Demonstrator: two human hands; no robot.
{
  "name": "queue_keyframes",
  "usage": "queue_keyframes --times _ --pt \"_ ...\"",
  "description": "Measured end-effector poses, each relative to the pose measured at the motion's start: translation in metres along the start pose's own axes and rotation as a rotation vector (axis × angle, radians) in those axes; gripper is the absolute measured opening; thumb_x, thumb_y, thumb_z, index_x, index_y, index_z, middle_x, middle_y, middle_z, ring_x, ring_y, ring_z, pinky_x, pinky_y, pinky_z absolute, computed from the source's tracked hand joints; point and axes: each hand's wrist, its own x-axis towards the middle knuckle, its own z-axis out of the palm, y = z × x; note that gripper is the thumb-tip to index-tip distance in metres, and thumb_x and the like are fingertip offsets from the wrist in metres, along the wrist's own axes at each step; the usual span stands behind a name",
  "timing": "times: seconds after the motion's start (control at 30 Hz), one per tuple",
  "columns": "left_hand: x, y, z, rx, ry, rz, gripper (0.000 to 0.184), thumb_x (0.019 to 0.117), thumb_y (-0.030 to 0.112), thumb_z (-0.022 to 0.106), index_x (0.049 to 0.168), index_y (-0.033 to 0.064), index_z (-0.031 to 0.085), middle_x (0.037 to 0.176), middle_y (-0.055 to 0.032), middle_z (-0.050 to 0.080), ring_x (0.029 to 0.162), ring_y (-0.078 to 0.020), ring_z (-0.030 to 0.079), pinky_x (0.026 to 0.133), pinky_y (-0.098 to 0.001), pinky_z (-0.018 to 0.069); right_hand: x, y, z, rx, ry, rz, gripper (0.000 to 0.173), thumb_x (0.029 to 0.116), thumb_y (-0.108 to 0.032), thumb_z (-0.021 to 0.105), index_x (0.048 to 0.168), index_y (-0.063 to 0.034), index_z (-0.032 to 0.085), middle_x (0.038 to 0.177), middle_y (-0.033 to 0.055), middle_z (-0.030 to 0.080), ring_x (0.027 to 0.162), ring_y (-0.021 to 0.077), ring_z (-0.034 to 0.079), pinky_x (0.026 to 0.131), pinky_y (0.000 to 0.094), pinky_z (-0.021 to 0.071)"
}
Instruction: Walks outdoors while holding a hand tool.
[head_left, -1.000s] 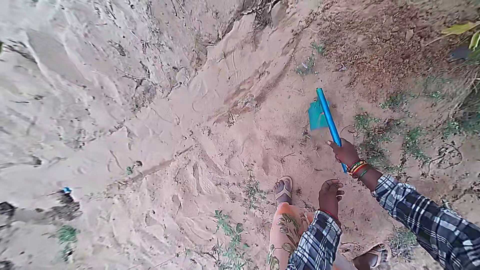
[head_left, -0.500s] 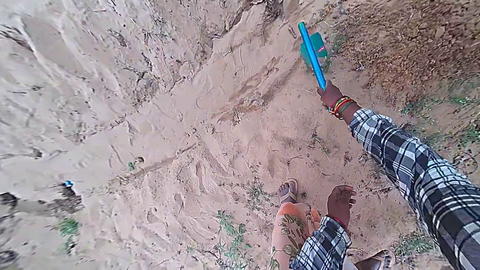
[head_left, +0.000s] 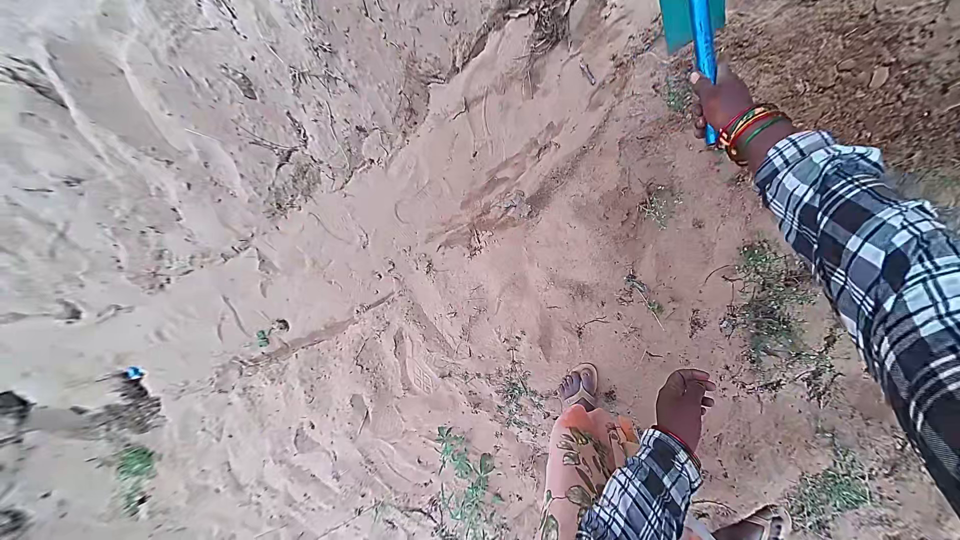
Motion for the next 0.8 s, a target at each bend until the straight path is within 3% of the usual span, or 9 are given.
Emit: queue_keyframes --times 0.03,0.1,0.17,0.3,0.47,0.6,0.7,0.8 --pt "0.001 -0.003 -0.001 0.019 -0.013 -0.003 0.024 0.1082 0.007 0.044 0.124 -0.0018 0.059 0.105 -0.0065 0.066 0.079 -0.0078 0.06 0.071 -0.0242 0.0506 0.014 0.006 0.004 0.024 0.003 0.024 0.06 0.1116 -0.05 0.034 0.156 -0.0109 0.029 0.099 0.013 0.053 0.068 0.0212 0.057 0.065 0.0411 0.0535" --pt "0.001 -0.006 -0.005 0.05 -0.02 -0.009 0.024 0.1079 0.008 0.044 0.124 -0.0015 0.06 0.106 -0.0072 0.066 0.08 -0.0084 0.06 0.072 -0.0252 0.0504 0.023 0.027 0.026 0.112 -0.022 0.103 0.055 0.1119 -0.051 0.03 0.149 -0.0117 0.032 0.085 0.0041 0.047 0.057 0.0139 0.052 0.055 0.032 0.0516" --pt "0.001 -0.006 -0.004 0.039 -0.005 -0.012 0.024 0.1081 0.007 0.044 0.124 -0.0018 0.06 0.106 -0.0073 0.066 0.08 -0.0085 0.06 0.072 -0.0248 0.0501 0.007 0.048 0.039 0.17 -0.038 0.157 0.052 0.1118 -0.051 0.033 0.147 -0.0117 0.034 0.081 0.003 0.046 0.052 0.0129 0.049 0.051 0.0304 0.0491" --pt "0.002 -0.012 0.012 -0.002 0.014 -0.015 0.023 0.1083 0.006 0.043 0.123 -0.0018 0.059 0.103 -0.0068 0.066 0.079 -0.0087 0.06 0.07 -0.0246 0.05 -0.067 0.065 0.043 0.179 -0.063 0.199 0.052 0.1119 -0.049 0.034 0.147 -0.0101 0.034 0.08 0.0042 0.047 0.052 0.0141 0.049 0.05 0.0319 0.0479" --pt "0.0 -0.022 0.027 0.019 -0.029 -0.025 0.024 0.1087 0.009 0.044 0.125 -0.0019 0.058 0.104 -0.0064 0.065 0.078 -0.0079 0.06 0.07 -0.0241 0.0496 -0.173 0.099 0.045 0.354 -0.174 0.275 0.041 0.1119 -0.047 0.036 0.137 -0.0144 0.037 0.07 -0.0011 0.041 0.045 0.0098 0.042 0.043 0.0257 0.0423" --pt "-0.001 -0.023 0.026 0.004 0.044 -0.03 0.025 0.1095 0.01 0.042 0.125 -0.0001 0.059 0.105 -0.0072 0.066 0.079 -0.0106 0.061 0.071 -0.0268 0.0504 -0.264 0.136 0.064 0.213 -0.254 0.267 0.043 0.1123 -0.043 0.038 0.135 -0.0073 0.045 0.072 0.0059 0.044 0.052 0.0175 0.044 0.05 0.0347 0.0437" --pt "-0.003 -0.03 0.024 -0.011 0.069 -0.011 0.025 0.1096 0.009 0.041 0.124 0.0003 0.059 0.105 -0.0072 0.066 0.078 -0.0105 0.061 0.07 -0.0263 0.0499 -0.273 0.136 0.064 0.294 -0.185 0.257 0.04 0.1121 -0.043 0.039 0.126 -0.0068 0.049 0.068 0.0019 0.042 0.047 0.0133 0.042 0.046 0.03 0.042" --pt "-0.01 -0.043 0.025 -0.041 0.07 -0.02 0.024 0.1093 0.009 0.042 0.124 -0.0003 0.059 0.103 -0.0071 0.066 0.077 -0.01 0.06 0.069 -0.0255 0.0499 -0.237 0.104 0.056 0.415 -0.087 0.144 0.038 0.1118 -0.044 0.039 0.125 -0.0096 0.05 0.068 -0.0012 0.042 0.045 0.0103 0.04 0.043 0.0273 0.0404"
